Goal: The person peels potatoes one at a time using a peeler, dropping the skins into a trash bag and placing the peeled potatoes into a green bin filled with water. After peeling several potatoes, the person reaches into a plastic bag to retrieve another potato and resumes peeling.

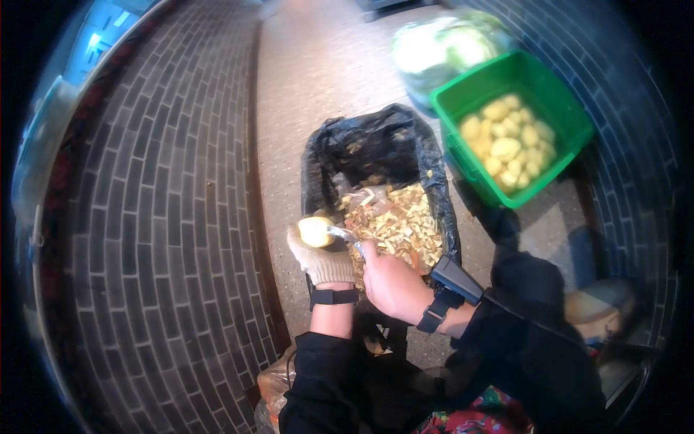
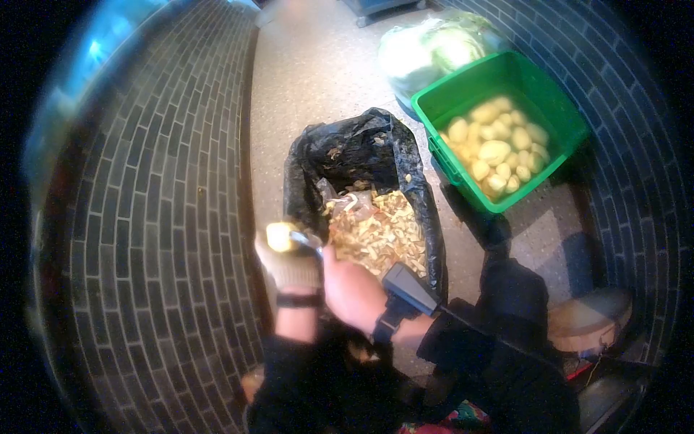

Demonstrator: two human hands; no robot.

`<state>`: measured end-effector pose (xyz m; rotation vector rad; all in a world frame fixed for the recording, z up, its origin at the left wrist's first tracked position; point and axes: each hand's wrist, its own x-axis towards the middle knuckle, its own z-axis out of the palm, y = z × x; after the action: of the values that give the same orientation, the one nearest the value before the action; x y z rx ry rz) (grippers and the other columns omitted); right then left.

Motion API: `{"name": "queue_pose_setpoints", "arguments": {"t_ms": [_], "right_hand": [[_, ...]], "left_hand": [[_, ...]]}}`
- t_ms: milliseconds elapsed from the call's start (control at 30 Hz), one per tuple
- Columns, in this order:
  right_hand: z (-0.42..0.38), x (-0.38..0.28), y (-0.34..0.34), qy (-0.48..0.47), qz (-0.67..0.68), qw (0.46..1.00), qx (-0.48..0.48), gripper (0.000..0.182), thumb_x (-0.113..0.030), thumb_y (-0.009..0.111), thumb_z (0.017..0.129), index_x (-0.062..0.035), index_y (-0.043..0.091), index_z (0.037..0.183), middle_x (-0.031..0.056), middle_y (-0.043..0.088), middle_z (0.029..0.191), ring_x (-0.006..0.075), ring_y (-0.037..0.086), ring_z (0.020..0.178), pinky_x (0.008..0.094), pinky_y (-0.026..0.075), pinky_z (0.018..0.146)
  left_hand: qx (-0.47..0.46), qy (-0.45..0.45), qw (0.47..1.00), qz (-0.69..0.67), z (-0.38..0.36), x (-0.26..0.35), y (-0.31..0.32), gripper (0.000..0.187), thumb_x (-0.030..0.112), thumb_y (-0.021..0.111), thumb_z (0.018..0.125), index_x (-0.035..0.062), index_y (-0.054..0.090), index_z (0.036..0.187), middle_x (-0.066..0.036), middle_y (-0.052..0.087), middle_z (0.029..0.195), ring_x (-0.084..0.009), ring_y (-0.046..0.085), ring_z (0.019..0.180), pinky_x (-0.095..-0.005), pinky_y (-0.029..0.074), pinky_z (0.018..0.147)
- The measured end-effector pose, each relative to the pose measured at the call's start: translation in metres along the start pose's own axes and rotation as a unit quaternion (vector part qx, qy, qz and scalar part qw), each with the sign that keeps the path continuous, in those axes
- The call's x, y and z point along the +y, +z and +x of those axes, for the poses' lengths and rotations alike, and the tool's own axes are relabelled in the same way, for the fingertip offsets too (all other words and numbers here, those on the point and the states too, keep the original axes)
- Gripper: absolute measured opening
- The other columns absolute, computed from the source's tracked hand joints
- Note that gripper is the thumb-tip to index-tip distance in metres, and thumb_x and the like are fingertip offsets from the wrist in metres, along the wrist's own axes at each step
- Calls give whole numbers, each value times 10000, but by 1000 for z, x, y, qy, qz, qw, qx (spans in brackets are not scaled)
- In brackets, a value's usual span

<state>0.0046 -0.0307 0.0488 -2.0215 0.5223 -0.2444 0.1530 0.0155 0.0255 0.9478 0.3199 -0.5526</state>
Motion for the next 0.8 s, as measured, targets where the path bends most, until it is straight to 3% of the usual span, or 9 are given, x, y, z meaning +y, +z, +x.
{"name": "queue_pose_setpoints", "arguments": {"t_ms": [67, 133, 233, 300, 367, 400, 467, 633, 800], "right_hand": [[-2, -2, 6, 33, 11, 999, -32, 250, -71, 492, 897, 78, 399, 1075, 248, 607, 658, 433, 614, 623, 511, 481, 557], [-4, -3, 7, 26, 5, 999, -29, 257, -66, 496, 890, 80, 404, 1081, 252, 607, 656, 433, 619, 626, 510, 486, 556], [-12, -10, 18, 23, -28, 999, -27, 270, -61, 505, 875, 80, 413, 1087, 256, 605, 649, 433, 629, 635, 509, 496, 566], [-13, -12, 21, 28, -54, 998, -28, 276, -60, 511, 868, 78, 417, 1087, 256, 603, 644, 433, 633, 641, 509, 503, 576], [-8, -9, 12, 4, -24, 998, -51, 282, -54, 516, 856, 70, 419, 1090, 259, 606, 654, 434, 641, 660, 511, 508, 592], [-6, -11, 5, -1, -22, 998, -52, 263, -56, 511, 866, 64, 422, 1081, 250, 608, 663, 433, 633, 655, 508, 506, 599], [-5, -5, 2, -13, -17, 999, -38, 262, -61, 511, 872, 65, 423, 1085, 246, 605, 659, 432, 627, 646, 508, 502, 597], [3, 0, -9, -24, -45, 998, 32, 261, -80, 517, 890, 65, 425, 1086, 231, 596, 646, 420, 613, 621, 507, 489, 588], [-4, -4, 4, 23, -42, 999, 1, 281, -15, 510, 825, 59, 429, 1084, 249, 618, 674, 422, 639, 641, 500, 511, 591]], "left_hand": [[37, 14, 999, 12, -3, -3, 2, 566, 587, 395, 920, 79, 643, 944, -82, 627, 817, -203, 590, 741, -345, 480, 670], [21, 39, 999, 26, -5, -1, 2, 592, 601, 489, 903, 48, 620, 1071, -89, 656, 941, -256, 602, 890, -393, 487, 823], [41, 52, 996, 51, -1, -6, 0, 603, 595, 496, 904, 42, 606, 1118, -85, 660, 954, -261, 604, 889, -387, 499, 819], [64, 45, 996, 33, 4, -6, -6, 577, 580, 501, 907, 43, 609, 1090, -87, 657, 928, -260, 608, 874, -390, 507, 796], [4, -33, 999, 22, 8, 1, -12, 547, 571, 484, 913, 58, 616, 1051, -88, 656, 903, -259, 611, 863, -397, 505, 775], [3, -31, 999, 22, 7, 4, -14, 547, 571, 484, 913, 58, 616, 1051, -88, 656, 903, -259, 611, 863, -397, 505, 775], [-7, -44, 998, 49, -9, 13, 2, 540, 561, 378, 933, 90, 641, 966, -79, 643, 762, -237, 618, 703, -383, 501, 667], [31, 31, 999, 22, 1, 4, -2, 521, 559, 414, 931, 90, 641, 929, -66, 648, 817, -231, 619, 793, -380, 496, 725], [55, 40, 996, 62, 9, -8, -10, 537, 599, 467, 918, 87, 622, 969, -52, 641, 860, -225, 604, 801, -381, 492, 760]]}}
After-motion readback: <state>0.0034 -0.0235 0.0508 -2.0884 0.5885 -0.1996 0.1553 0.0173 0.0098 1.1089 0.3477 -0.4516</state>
